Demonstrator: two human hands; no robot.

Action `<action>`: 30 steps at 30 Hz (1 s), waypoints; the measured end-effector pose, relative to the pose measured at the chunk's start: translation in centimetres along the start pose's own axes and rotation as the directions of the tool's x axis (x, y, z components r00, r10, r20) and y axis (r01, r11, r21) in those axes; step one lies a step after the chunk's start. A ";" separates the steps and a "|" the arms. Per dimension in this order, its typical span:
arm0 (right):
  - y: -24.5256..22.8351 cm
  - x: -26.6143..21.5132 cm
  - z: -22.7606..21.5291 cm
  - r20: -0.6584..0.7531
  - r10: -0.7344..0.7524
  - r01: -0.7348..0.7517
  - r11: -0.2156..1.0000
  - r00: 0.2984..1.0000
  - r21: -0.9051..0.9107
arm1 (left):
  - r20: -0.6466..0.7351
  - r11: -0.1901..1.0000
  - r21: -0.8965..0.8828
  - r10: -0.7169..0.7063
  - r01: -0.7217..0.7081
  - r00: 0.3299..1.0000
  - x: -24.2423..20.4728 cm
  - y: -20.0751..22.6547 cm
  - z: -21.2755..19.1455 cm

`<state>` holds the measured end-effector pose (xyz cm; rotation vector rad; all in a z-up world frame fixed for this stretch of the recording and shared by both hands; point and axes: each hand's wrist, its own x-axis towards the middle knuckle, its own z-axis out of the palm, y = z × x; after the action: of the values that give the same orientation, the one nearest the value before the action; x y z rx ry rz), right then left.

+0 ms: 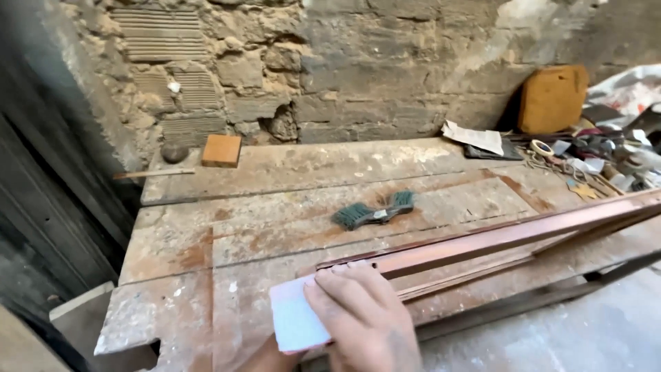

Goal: Sanding a wooden frame and brushing off dust in a workshop

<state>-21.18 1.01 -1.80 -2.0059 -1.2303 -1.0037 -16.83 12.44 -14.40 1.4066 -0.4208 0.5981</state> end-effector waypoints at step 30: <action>12.6 -9.3 -8.0 0.032 0.144 -0.142 0.989 0.989 -0.050 | -0.076 0.985 -0.034 -0.171 0.169 0.982 1.1 2.6 1.0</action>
<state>-14.84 -14.86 -6.15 -2.1244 -1.0722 -0.9392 -17.44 11.77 -11.58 1.3724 -0.2423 0.5048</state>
